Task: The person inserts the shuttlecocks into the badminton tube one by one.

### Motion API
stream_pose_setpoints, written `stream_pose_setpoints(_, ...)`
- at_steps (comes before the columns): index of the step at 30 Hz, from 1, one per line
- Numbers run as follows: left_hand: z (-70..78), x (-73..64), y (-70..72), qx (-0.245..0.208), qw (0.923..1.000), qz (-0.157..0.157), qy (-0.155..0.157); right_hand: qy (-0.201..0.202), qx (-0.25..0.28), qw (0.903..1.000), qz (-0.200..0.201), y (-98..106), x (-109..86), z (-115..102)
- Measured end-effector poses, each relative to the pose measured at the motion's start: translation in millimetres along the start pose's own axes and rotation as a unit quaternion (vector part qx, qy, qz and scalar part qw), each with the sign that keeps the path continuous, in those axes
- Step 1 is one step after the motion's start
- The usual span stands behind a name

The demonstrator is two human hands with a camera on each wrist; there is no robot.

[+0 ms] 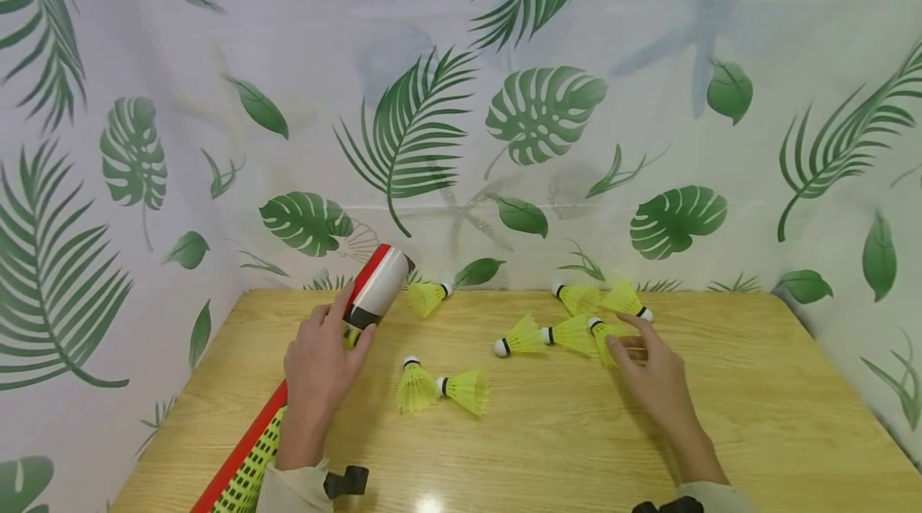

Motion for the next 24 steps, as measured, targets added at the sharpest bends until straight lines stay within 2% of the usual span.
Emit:
stream_pose_setpoints(5, 19.3, -0.9, 17.2, -0.036, 0.9977, 0.033, -0.046, -0.030, 0.008, 0.9988, 0.038, 2, -1.8, 3)
stream_pose_setpoints(9, 31.4, -2.6, 24.6, -0.073, 0.9930, 0.046, -0.080, -0.048, 0.019, 0.9965, 0.066, 2, -1.4, 6)
stream_pose_setpoints(14, 42.9, -2.6, 33.5, -0.130, 0.9852, 0.038, -0.105, -0.059, 0.026, 0.9943, 0.085, 2, 2.4, 9)
stream_pose_setpoints(21, 51.2, -2.9, 45.0, -0.211, 0.9663, 0.022, -0.145, -0.107, 0.024, 0.9912, 0.074, 3, 2.9, 23)
stream_pose_setpoints(24, 52.9, -3.5, 48.1, -0.236, 0.9582, 0.012, -0.160, -0.113, 0.027, 0.9903, 0.077, 5, 2.5, 24)
Point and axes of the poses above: each hand's wrist, its own x-axis towards the middle knuckle, its own y-axis out of the back of the hand, z = x × y, the point moved 9 cm from there along x, towards the middle knuckle, and after that the axes turned 15 degrees about -x, right-handed, at the moved point
